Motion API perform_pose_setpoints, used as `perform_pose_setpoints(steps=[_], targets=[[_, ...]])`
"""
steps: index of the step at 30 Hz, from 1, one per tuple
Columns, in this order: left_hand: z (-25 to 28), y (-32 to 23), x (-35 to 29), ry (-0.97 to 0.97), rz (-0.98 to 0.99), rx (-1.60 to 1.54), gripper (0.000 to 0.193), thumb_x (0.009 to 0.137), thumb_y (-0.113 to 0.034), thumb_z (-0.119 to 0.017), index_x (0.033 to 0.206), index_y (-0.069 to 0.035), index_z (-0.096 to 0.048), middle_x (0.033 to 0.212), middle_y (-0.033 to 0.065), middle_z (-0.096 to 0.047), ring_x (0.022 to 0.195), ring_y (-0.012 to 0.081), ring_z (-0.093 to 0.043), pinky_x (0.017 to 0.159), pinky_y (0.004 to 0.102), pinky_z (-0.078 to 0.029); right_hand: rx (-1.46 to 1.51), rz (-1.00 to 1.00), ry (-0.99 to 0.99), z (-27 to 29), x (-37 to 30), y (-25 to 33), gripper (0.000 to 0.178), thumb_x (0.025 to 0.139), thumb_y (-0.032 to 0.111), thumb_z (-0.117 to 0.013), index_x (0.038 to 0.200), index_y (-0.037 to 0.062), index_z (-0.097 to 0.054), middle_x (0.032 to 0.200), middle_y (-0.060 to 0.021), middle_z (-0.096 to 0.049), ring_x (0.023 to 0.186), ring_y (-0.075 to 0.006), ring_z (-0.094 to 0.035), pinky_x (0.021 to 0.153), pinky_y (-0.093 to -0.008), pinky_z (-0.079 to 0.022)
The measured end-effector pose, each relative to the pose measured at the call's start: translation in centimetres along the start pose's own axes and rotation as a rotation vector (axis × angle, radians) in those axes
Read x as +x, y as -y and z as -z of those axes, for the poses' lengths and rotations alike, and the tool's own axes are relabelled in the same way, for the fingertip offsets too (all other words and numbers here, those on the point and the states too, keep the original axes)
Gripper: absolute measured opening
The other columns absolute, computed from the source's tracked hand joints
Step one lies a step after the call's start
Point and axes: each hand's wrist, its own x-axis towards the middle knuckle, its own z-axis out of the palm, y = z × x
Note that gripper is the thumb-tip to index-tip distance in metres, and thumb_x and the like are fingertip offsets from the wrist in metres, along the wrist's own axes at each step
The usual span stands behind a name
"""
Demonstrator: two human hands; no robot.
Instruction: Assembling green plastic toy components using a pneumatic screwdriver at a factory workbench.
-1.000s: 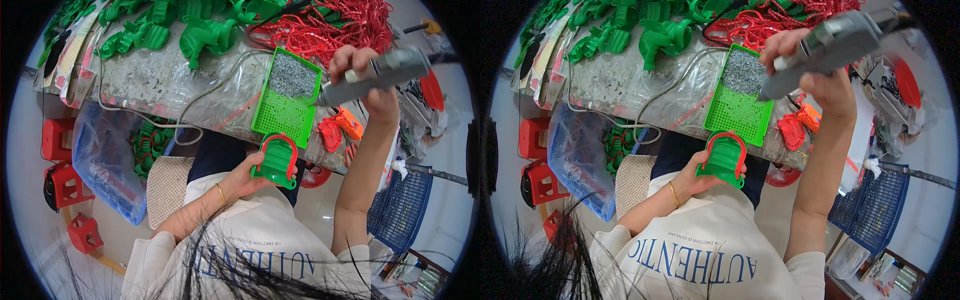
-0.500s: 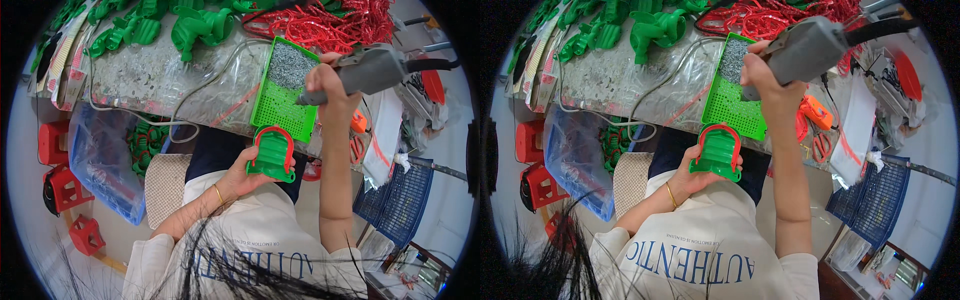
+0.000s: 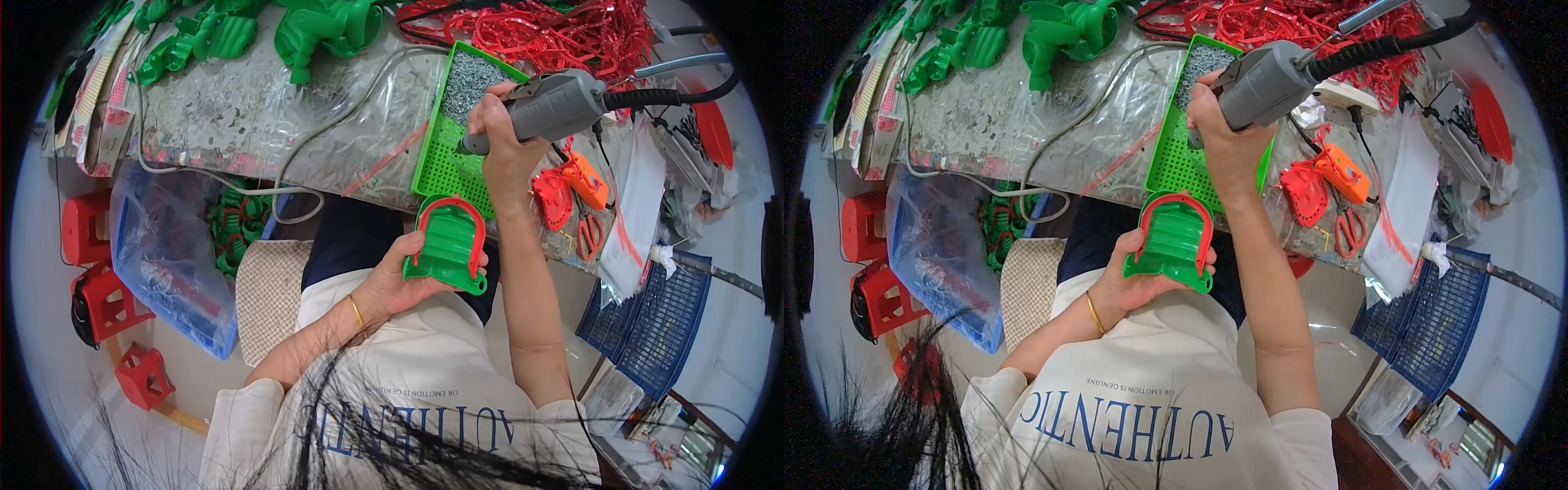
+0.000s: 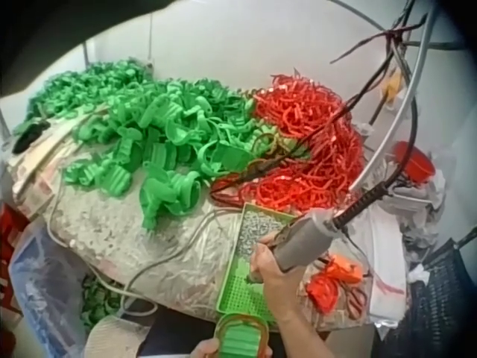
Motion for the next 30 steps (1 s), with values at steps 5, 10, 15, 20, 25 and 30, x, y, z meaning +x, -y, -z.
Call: perform_pose_setpoints(steps=[5, 10, 15, 20, 25, 30], targets=[[-0.2, -0.2, -0.1, -0.002, 0.003, 0.010, 0.076, 0.082, -0.052, -0.058, 0.134, 0.000, -0.039, 0.123, 0.0247, -0.052, 0.114, 0.0345, -0.053, 0.100, 0.0471, -0.040, -0.008, -0.002, -0.017, -0.1, -0.2, -0.3, 0.011, 0.084, -0.002, -0.057, 0.094, -0.0002, -0.052, 0.065, -0.0035, -0.050, 0.054, -0.0127, -0.050, 0.052, -0.0267, -0.042], [0.0, -0.3, -0.1, -0.003, 0.016, -0.009, 0.075, 0.082, -0.052, -0.057, 0.134, -0.001, -0.038, 0.123, 0.0247, -0.052, 0.113, 0.0348, -0.054, 0.099, 0.0479, -0.041, 0.004, 0.008, -0.016, -0.1, -0.2, -0.5, 0.011, 0.084, -0.001, -0.058, 0.093, -0.0004, -0.053, 0.065, -0.0032, -0.051, 0.054, -0.0129, -0.050, 0.052, -0.0266, -0.042], [0.1, -0.2, -0.3, -0.021, 0.011, -0.047, 0.074, 0.083, -0.050, -0.057, 0.135, -0.002, -0.037, 0.123, 0.0248, -0.052, 0.113, 0.0366, -0.054, 0.098, 0.0494, -0.042, -0.028, 0.001, -0.016, -0.2, -0.2, -0.7, 0.011, 0.084, 0.000, -0.058, 0.093, -0.0008, -0.053, 0.065, -0.0038, -0.052, 0.054, -0.0131, -0.051, 0.053, -0.0266, -0.043], [0.2, -0.1, -0.4, -0.004, -0.001, -0.045, 0.072, 0.083, -0.049, -0.057, 0.135, -0.002, -0.037, 0.123, 0.0250, -0.052, 0.114, 0.0366, -0.053, 0.098, 0.0496, -0.042, 0.003, 0.010, -0.016, -0.2, -0.1, -0.3, 0.011, 0.084, 0.000, -0.058, 0.093, -0.0015, -0.053, 0.064, -0.0039, -0.052, 0.054, -0.0132, -0.051, 0.054, -0.0268, -0.043], [0.0, -0.3, -0.5, -0.013, -0.015, -0.007, 0.071, 0.083, -0.049, -0.056, 0.133, -0.001, -0.040, 0.122, 0.0248, -0.053, 0.113, 0.0361, -0.054, 0.097, 0.0495, -0.043, 0.063, 0.035, -0.084, -0.9, -0.1, 3.0, 0.011, 0.084, -0.001, -0.057, 0.094, -0.0032, -0.053, 0.063, -0.0037, -0.048, 0.054, -0.0130, -0.048, 0.054, -0.0279, -0.042], [0.1, -0.2, -0.6, -0.026, -0.034, 0.000, 0.073, 0.082, -0.051, -0.056, 0.132, 0.000, -0.042, 0.122, 0.0247, -0.054, 0.111, 0.0350, -0.055, 0.097, 0.0486, -0.043, 0.198, -0.009, -0.030, -1.2, -1.5, 7.4, 0.015, 0.083, 0.002, -0.057, 0.097, -0.0034, -0.053, 0.060, -0.0018, -0.041, 0.054, -0.0117, -0.042, 0.052, -0.0279, -0.038]])
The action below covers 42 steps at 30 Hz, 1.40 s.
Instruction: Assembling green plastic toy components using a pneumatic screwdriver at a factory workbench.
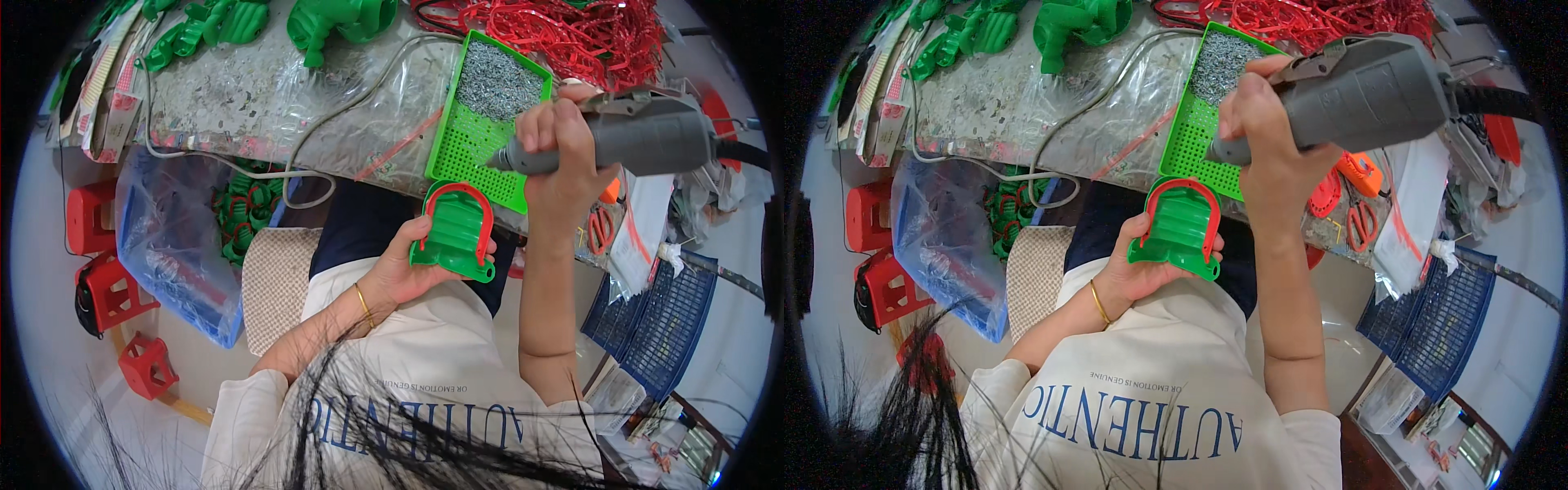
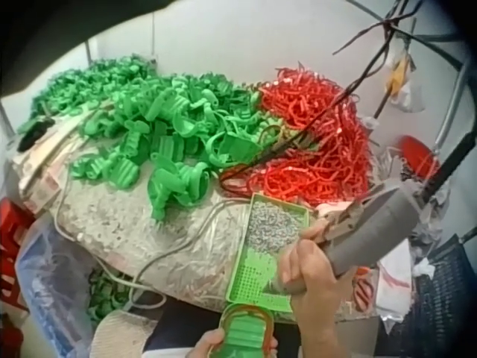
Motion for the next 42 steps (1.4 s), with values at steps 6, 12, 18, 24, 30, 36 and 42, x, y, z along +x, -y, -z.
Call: perform_pose_setpoints(steps=[6, 12, 18, 24, 30, 36, 42], targets=[[0.0, 0.1, 0.1, 0.003, -0.008, 0.017, 0.073, 0.082, -0.053, -0.056, 0.132, -0.001, -0.042, 0.121, 0.0242, -0.054, 0.111, 0.0344, -0.056, 0.096, 0.0481, -0.044, -0.042, -0.039, 0.025, -0.2, -1.9, 1.1, 0.015, 0.084, 0.005, -0.057, 0.096, -0.0018, -0.053, 0.059, -0.0026, -0.042, 0.051, -0.0118, -0.041, 0.050, -0.0274, -0.035], [-0.2, 0.3, 0.0, 0.000, -0.019, 0.042, 0.075, 0.082, -0.053, -0.056, 0.133, -0.001, -0.041, 0.122, 0.0245, -0.054, 0.111, 0.0348, -0.056, 0.096, 0.0481, -0.044, -0.057, -0.036, 0.013, -0.2, -2.1, 0.7, 0.014, 0.084, 0.005, -0.057, 0.094, -0.0020, -0.053, 0.058, -0.0031, -0.042, 0.050, -0.0125, -0.041, 0.050, -0.0275, -0.035], [-0.3, 0.3, 0.0, 0.023, -0.015, 0.035, 0.075, 0.082, -0.052, -0.057, 0.133, -0.001, -0.040, 0.123, 0.0247, -0.053, 0.112, 0.0351, -0.055, 0.097, 0.0482, -0.043, -0.080, -0.038, 0.018, 0.0, -2.4, 0.5, 0.013, 0.083, 0.006, -0.057, 0.091, -0.0020, -0.052, 0.058, -0.0035, -0.042, 0.050, -0.0130, -0.042, 0.049, -0.0276, -0.035], [-0.9, 0.0, -0.7, 0.022, -0.007, 0.076, 0.075, 0.082, -0.052, -0.057, 0.134, -0.001, -0.039, 0.123, 0.0243, -0.053, 0.113, 0.0345, -0.054, 0.097, 0.0479, -0.043, -0.102, 0.000, 0.090, -0.1, -2.7, 0.9, 0.010, 0.083, 0.007, -0.056, 0.089, 0.0002, -0.050, 0.057, -0.0028, -0.040, 0.049, -0.0128, -0.040, 0.048, -0.0283, -0.034], [-1.1, -0.1, -0.5, 0.024, -0.026, 0.051, 0.067, 0.085, -0.046, -0.057, 0.131, 0.001, -0.043, 0.120, 0.0237, -0.056, 0.112, 0.0346, -0.056, 0.095, 0.0489, -0.045, -0.082, 0.007, 0.130, 0.2, -3.1, 0.8, 0.013, 0.084, 0.008, -0.056, 0.094, 0.0013, -0.051, 0.058, -0.0019, -0.040, 0.049, -0.0118, -0.039, 0.049, -0.0285, -0.033], [-0.5, 0.3, -1.1, -0.040, 0.025, 0.025, 0.065, 0.085, -0.044, -0.056, 0.130, 0.002, -0.044, 0.119, 0.0248, -0.056, 0.110, 0.0348, -0.057, 0.095, 0.0487, -0.045, 0.235, 0.025, 0.198, 1.3, -0.6, 1.4, 0.014, 0.082, -0.002, -0.058, 0.095, -0.0057, -0.053, 0.060, -0.0053, -0.049, 0.049, -0.0133, -0.048, 0.047, -0.0260, -0.039], [-0.6, 0.2, -0.8, 0.003, 0.044, 0.014, 0.067, 0.085, -0.045, -0.056, 0.131, 0.002, -0.043, 0.119, 0.0252, -0.056, 0.110, 0.0352, -0.057, 0.097, 0.0479, -0.044, -0.070, 0.032, 0.025, 1.8, 0.8, -3.6, 0.015, 0.083, -0.001, -0.057, 0.097, -0.0042, -0.052, 0.065, -0.0034, -0.047, 0.054, -0.0120, -0.045, 0.053, -0.0294, -0.040]])
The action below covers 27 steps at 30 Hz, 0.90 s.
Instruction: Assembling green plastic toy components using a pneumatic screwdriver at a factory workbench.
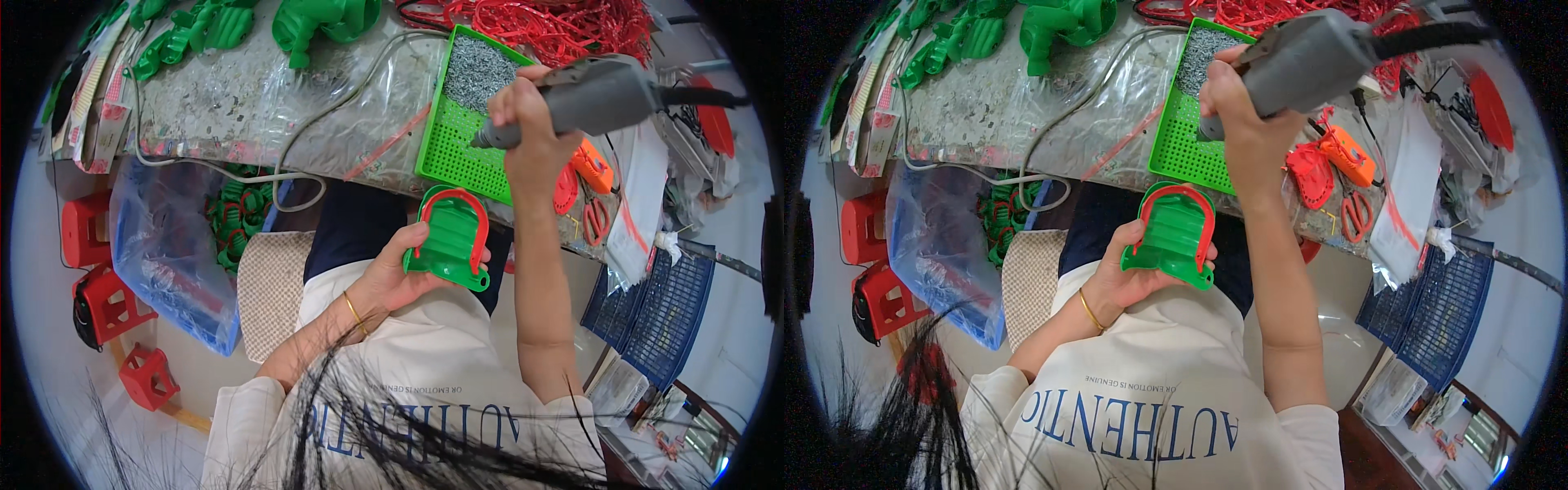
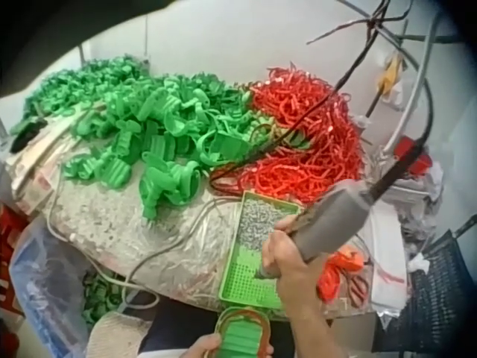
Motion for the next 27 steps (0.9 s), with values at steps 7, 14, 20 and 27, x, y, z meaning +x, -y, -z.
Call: perform_pose_setpoints(steps=[7, 14, 20, 27], targets=[[0.1, -0.2, 0.2, -0.073, -0.002, 0.032, 0.078, 0.079, -0.051, -0.059, 0.133, 0.001, -0.039, 0.120, 0.0291, -0.053, 0.108, 0.0388, -0.057, 0.095, 0.0495, -0.045, -0.092, 0.021, 0.002, 0.4, 0.5, -3.2, 0.009, 0.084, -0.001, -0.057, 0.092, -0.0027, -0.052, 0.062, -0.0031, -0.049, 0.052, -0.0118, -0.047, 0.052, -0.0274, -0.041], [0.4, -0.4, 0.1, -0.010, 0.002, -0.026, 0.074, 0.083, -0.050, -0.058, 0.134, 0.000, -0.039, 0.123, 0.0260, -0.052, 0.112, 0.0374, -0.054, 0.098, 0.0507, -0.042, -0.129, 0.005, -0.024, 0.1, 0.2, -3.5, 0.008, 0.085, -0.002, -0.056, 0.092, -0.0016, -0.052, 0.062, -0.0029, -0.049, 0.052, -0.0115, -0.047, 0.053, -0.0272, -0.041], [0.9, -0.5, 0.0, 0.011, -0.011, -0.059, 0.076, 0.082, -0.051, -0.059, 0.135, -0.001, -0.038, 0.125, 0.0266, -0.051, 0.115, 0.0386, -0.052, 0.098, 0.0527, -0.041, -0.124, 0.003, -0.023, 0.3, 0.2, -4.1, 0.009, 0.085, -0.002, -0.057, 0.091, -0.0012, -0.050, 0.062, -0.0020, -0.047, 0.052, -0.0115, -0.046, 0.053, -0.0269, -0.041], [0.7, -0.5, 0.0, -0.021, -0.037, -0.074, 0.075, 0.083, -0.052, -0.056, 0.135, 0.000, -0.038, 0.125, 0.0264, -0.051, 0.114, 0.0387, -0.053, 0.097, 0.0530, -0.042, -0.100, 0.003, -0.036, 0.2, 0.2, -3.7, 0.010, 0.084, -0.002, -0.057, 0.092, -0.0025, -0.051, 0.062, -0.0024, -0.047, 0.052, -0.0120, -0.046, 0.052, -0.0271, -0.040]])
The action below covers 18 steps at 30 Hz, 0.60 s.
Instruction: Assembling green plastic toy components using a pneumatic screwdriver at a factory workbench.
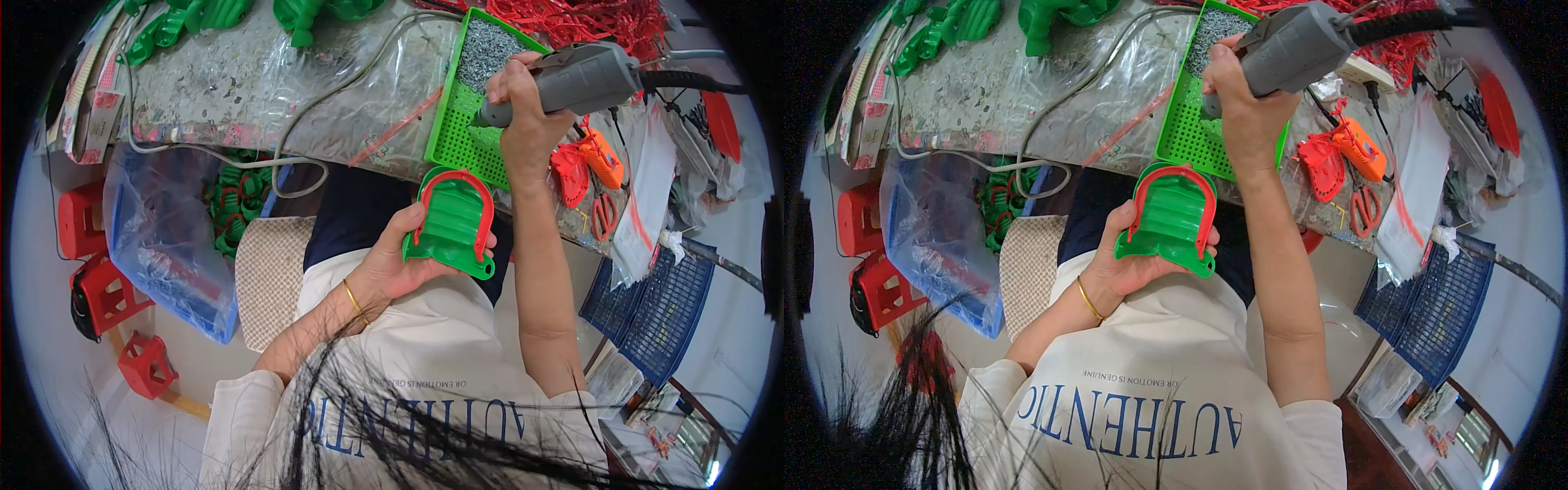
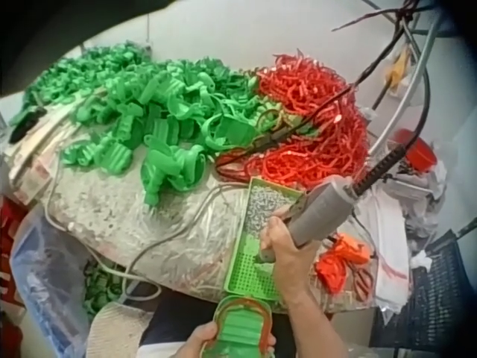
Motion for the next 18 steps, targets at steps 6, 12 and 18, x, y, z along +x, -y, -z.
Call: perform_pose_setpoints(steps=[6, 12, 18], targets=[[-0.5, -0.2, -0.1, -0.018, -0.029, 0.076, 0.072, 0.084, -0.052, -0.054, 0.133, 0.000, -0.041, 0.121, 0.0256, -0.054, 0.111, 0.0367, -0.056, 0.094, 0.0508, -0.045, 0.073, 0.069, 0.001, 0.2, 0.3, 4.2, 0.015, 0.083, 0.001, -0.058, 0.096, -0.0044, -0.052, 0.060, -0.0027, -0.043, 0.053, -0.0136, -0.044, 0.054, -0.0293, -0.039], [-1.1, -0.8, -0.4, 0.003, -0.131, 0.148, 0.071, 0.084, -0.052, -0.055, 0.131, -0.001, -0.042, 0.118, 0.0245, -0.056, 0.108, 0.0342, -0.058, 0.093, 0.0483, -0.047, 0.359, -0.071, 0.152, 0.6, -3.0, 9.6, 0.016, 0.083, 0.001, -0.059, 0.096, -0.0065, -0.054, 0.058, -0.0046, -0.047, 0.047, -0.0135, -0.046, 0.046, -0.0257, -0.037], [-1.6, -0.7, -0.7, -0.098, -0.175, 0.143, 0.071, 0.084, -0.051, -0.056, 0.132, -0.002, -0.041, 0.122, 0.0223, -0.054, 0.112, 0.0334, -0.056, 0.095, 0.0489, -0.046, 0.313, -0.119, 0.159, 0.6, -5.5, 10.2, 0.017, 0.082, 0.003, -0.061, 0.095, -0.0064, -0.054, 0.062, -0.0063, -0.051, 0.048, -0.0132, -0.048, 0.046, -0.0253, -0.039]])
